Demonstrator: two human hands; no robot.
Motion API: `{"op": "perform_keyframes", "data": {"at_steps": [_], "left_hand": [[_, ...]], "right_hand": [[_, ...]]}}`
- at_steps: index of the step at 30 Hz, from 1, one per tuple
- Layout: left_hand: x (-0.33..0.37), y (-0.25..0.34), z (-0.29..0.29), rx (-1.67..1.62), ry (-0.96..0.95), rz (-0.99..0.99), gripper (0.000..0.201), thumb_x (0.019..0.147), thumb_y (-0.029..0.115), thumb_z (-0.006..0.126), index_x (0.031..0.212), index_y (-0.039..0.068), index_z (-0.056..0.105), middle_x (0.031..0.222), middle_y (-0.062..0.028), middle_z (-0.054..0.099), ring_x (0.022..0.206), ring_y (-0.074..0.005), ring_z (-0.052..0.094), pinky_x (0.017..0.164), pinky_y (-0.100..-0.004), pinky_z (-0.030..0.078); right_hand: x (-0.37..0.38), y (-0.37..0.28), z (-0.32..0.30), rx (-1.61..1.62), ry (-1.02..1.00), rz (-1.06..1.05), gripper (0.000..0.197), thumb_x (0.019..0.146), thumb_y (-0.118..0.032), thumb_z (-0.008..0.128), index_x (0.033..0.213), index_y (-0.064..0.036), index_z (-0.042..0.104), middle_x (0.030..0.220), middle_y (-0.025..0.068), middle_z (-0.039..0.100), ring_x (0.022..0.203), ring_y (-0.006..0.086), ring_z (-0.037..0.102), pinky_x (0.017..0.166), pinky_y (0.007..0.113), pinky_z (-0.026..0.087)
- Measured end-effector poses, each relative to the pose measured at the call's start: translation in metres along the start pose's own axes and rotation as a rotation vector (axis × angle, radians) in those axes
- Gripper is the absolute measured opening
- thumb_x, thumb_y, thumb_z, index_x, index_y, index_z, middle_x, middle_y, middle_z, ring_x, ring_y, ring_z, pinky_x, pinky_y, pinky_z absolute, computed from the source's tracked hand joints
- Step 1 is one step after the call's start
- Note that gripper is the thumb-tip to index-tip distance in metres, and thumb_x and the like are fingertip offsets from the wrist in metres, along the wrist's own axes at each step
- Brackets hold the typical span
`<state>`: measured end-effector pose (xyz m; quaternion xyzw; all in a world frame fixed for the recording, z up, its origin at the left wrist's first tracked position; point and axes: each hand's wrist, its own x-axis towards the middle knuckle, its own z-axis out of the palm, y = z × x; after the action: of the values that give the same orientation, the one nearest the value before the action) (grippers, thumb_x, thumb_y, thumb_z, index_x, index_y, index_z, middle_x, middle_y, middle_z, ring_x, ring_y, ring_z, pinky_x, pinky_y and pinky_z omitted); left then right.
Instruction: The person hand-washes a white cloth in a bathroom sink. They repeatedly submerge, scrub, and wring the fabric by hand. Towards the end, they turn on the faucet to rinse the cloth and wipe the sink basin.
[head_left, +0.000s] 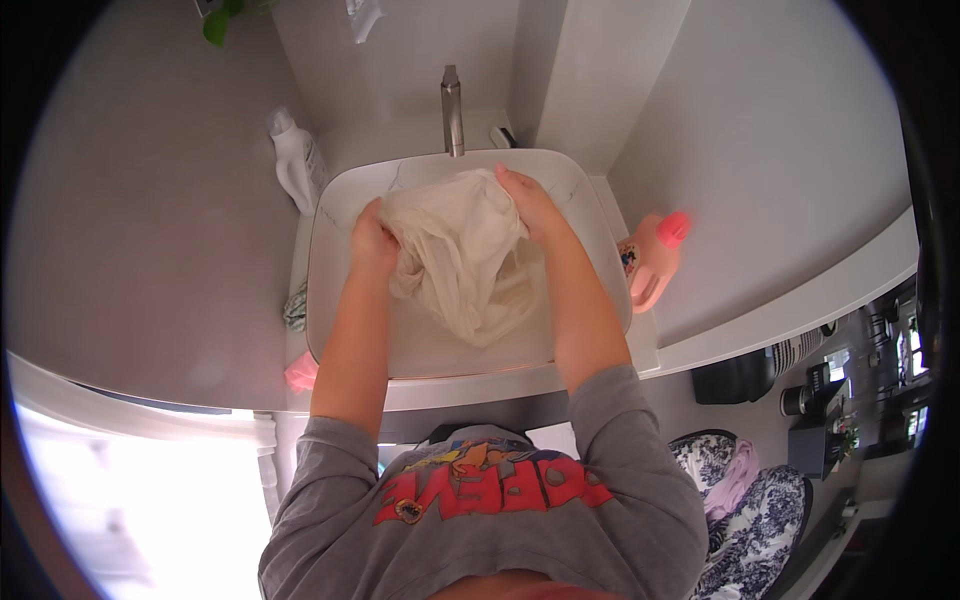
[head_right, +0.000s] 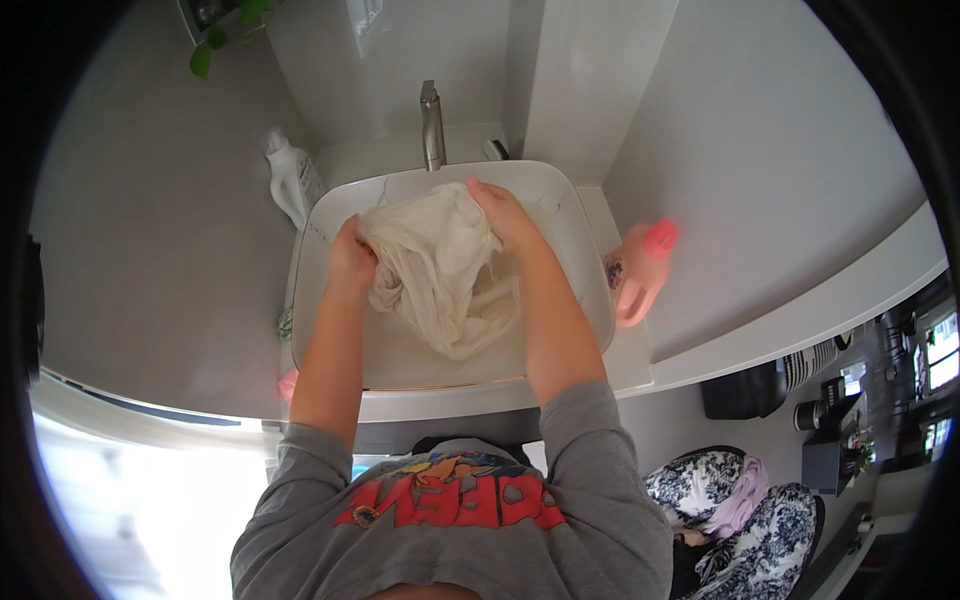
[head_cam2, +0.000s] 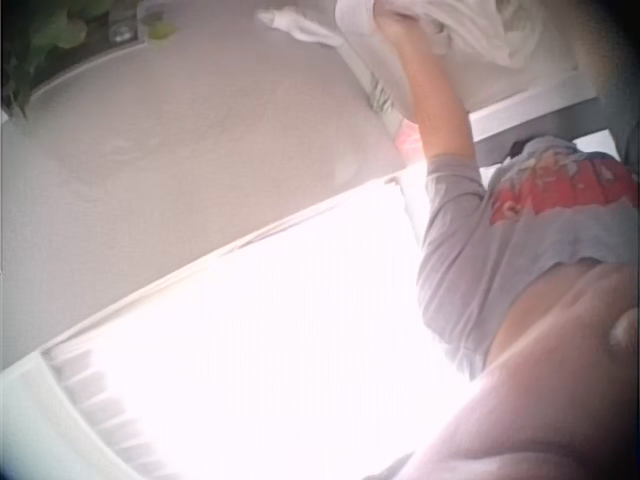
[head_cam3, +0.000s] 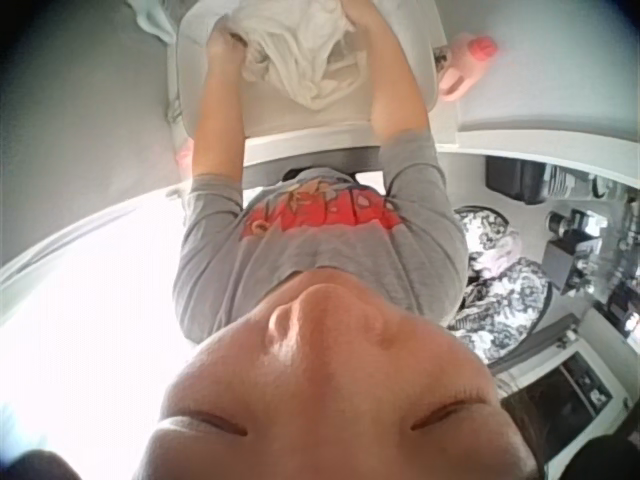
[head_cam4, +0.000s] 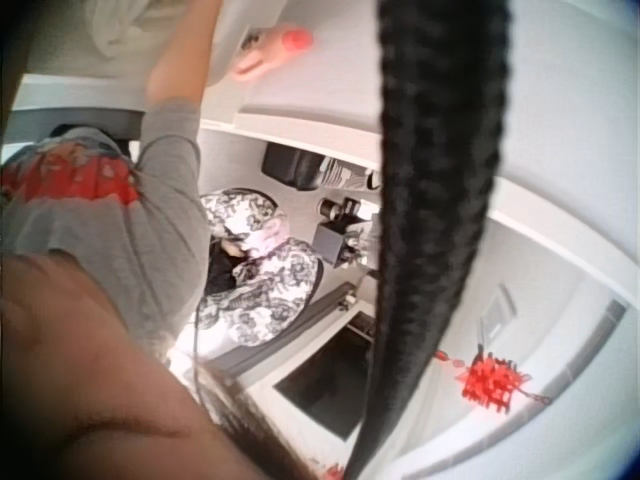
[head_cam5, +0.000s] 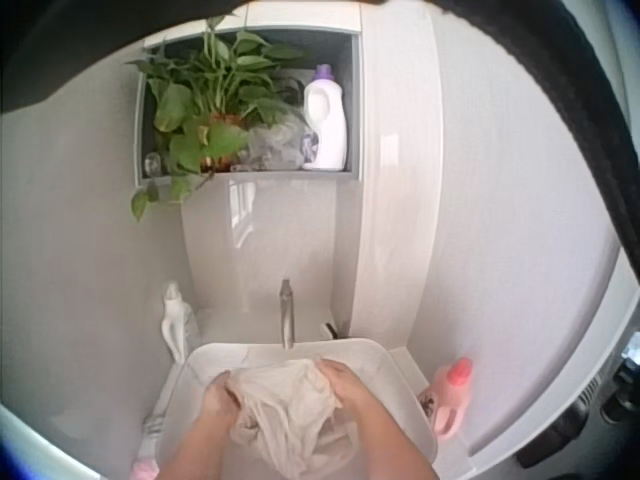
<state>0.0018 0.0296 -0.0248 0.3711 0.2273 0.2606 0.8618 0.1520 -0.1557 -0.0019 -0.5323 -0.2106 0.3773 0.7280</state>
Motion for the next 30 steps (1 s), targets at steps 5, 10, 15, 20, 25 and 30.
{"op": "perform_keyframes", "data": {"at_steps": [5,10,15,20,25,30], "left_hand": [[-0.017,-0.017,0.018,0.842,0.142,0.406,0.043,0.085,0.030,0.054,0.117,0.002,0.049,0.112,-0.0168,0.054,0.096,-0.0241,0.055,0.080,-0.0323,0.045],[-0.031,-0.023,0.029,0.950,-0.311,0.330,0.044,0.085,0.026,0.058,0.121,0.002,0.047,0.114,-0.0178,0.054,0.099,-0.0211,0.056,0.084,-0.0303,0.043],[-0.023,-0.041,0.022,1.069,-0.341,0.492,0.048,0.079,0.022,0.064,0.117,-0.003,0.049,0.108,-0.0162,0.057,0.095,-0.0220,0.057,0.083,-0.0311,0.045],[-0.007,-0.045,0.013,0.949,-0.361,0.351,0.039,0.082,0.016,0.057,0.115,-0.003,0.050,0.103,-0.0110,0.058,0.090,-0.0174,0.057,0.080,-0.0292,0.047],[0.002,-0.040,0.007,0.563,-0.241,-0.024,0.025,0.087,0.015,0.047,0.105,0.001,0.054,0.099,-0.0077,0.057,0.085,-0.0150,0.057,0.077,-0.0283,0.048],[-0.006,-0.032,0.011,0.489,-0.229,-0.060,0.028,0.088,0.016,0.047,0.112,0.002,0.049,0.102,-0.0090,0.057,0.091,-0.0155,0.057,0.079,-0.0289,0.048]], "right_hand": [[0.004,0.007,0.000,0.100,0.032,0.126,0.046,0.090,-0.043,0.050,0.108,-0.0012,0.055,0.098,0.0062,0.062,0.089,0.0153,0.059,0.077,0.030,0.049],[0.008,0.019,0.009,0.019,-0.001,0.176,0.043,0.089,-0.040,0.052,0.109,-0.0012,0.054,0.100,0.0076,0.061,0.090,0.0168,0.059,0.077,0.031,0.050],[0.005,0.022,0.015,-0.033,-0.051,0.201,0.043,0.089,-0.039,0.052,0.110,-0.0022,0.054,0.101,0.0076,0.060,0.090,0.0166,0.059,0.076,0.031,0.050],[0.004,0.021,0.018,-0.056,-0.087,0.257,0.041,0.089,-0.039,0.052,0.109,-0.0029,0.055,0.099,0.0064,0.060,0.089,0.0149,0.058,0.075,0.027,0.049],[0.001,0.020,0.025,-0.227,-0.070,0.243,0.036,0.088,-0.036,0.055,0.108,-0.0053,0.056,0.097,0.0045,0.061,0.087,0.0128,0.058,0.076,0.027,0.047],[0.003,0.022,0.025,-0.278,-0.078,0.248,0.032,0.088,-0.031,0.056,0.110,-0.0080,0.057,0.096,0.0019,0.061,0.086,0.0110,0.057,0.077,0.025,0.046]]}}
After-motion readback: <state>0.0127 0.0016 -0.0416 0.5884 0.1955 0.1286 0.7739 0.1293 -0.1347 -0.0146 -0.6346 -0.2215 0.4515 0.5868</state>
